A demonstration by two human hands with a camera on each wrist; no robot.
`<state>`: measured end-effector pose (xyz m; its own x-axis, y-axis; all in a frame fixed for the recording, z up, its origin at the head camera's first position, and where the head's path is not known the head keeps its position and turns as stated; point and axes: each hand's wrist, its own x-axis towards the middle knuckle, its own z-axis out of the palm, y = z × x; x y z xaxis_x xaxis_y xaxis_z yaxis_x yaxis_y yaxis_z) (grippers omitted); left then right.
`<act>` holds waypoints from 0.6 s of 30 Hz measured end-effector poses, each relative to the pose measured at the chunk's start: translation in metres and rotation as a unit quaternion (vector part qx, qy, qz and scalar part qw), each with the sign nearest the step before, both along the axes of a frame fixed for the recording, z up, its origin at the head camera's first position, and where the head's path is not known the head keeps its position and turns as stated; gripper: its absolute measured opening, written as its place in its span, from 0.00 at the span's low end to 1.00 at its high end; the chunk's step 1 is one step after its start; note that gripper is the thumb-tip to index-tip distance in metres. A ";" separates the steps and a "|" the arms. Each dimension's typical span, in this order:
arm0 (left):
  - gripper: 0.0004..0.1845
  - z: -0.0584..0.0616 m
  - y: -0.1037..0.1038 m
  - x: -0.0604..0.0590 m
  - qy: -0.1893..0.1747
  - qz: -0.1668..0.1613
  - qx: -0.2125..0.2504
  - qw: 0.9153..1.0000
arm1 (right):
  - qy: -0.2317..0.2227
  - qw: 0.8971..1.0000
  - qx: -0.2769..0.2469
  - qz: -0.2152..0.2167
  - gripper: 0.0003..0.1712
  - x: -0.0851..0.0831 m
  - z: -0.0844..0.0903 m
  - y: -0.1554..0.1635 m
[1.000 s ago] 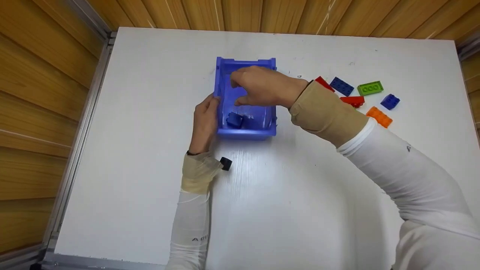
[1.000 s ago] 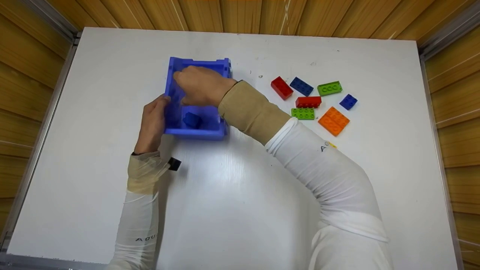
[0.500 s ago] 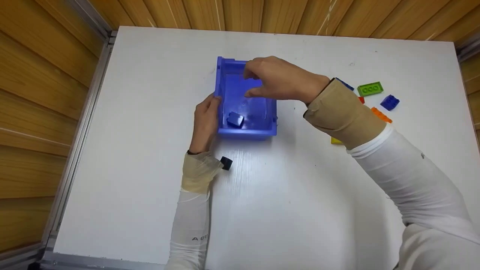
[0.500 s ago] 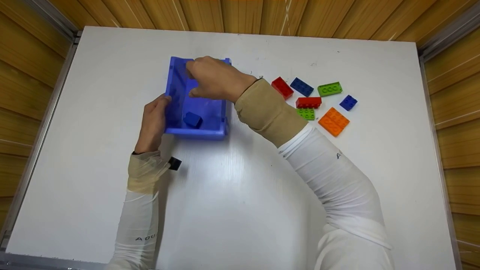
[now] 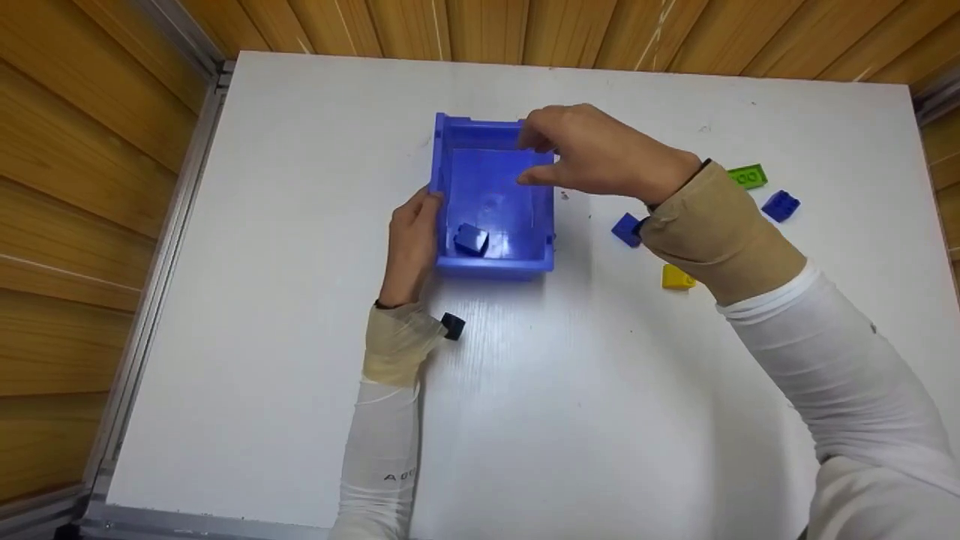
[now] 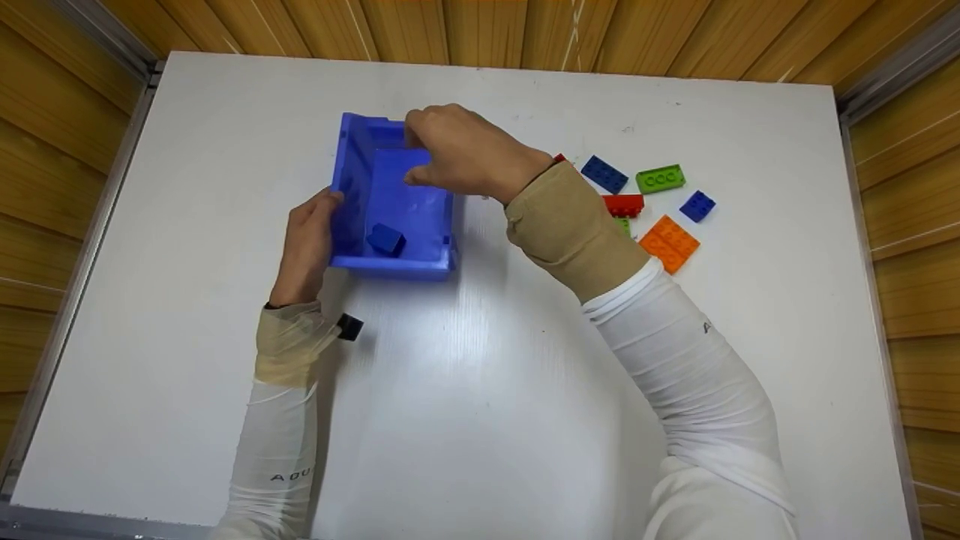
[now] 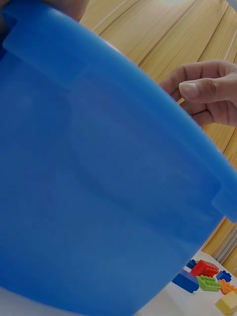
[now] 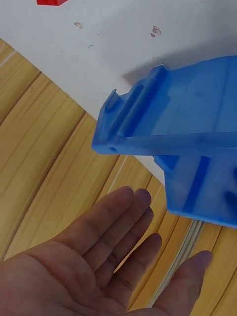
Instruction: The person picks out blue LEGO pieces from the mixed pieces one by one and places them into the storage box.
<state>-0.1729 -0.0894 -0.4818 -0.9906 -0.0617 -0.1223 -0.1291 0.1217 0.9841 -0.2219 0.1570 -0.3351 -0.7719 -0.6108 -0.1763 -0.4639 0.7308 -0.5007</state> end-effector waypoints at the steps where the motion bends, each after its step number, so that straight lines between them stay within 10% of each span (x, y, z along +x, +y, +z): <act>1: 0.22 0.000 0.000 0.000 -0.001 0.000 0.002 1.000 | 0.001 1.000 -0.003 -0.004 0.25 0.000 0.001 0.002; 18: 0.24 0.012 0.004 0.005 -0.013 0.008 -0.004 1.000 | -0.008 0.998 -0.002 -0.055 0.26 0.010 0.002 0.034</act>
<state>-0.1678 -0.0858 -0.4698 -0.9860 -0.0779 -0.1477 -0.1567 0.1269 0.9795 -0.2121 0.1909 -0.3330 -0.8313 -0.5238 -0.1858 -0.3738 0.7743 -0.5106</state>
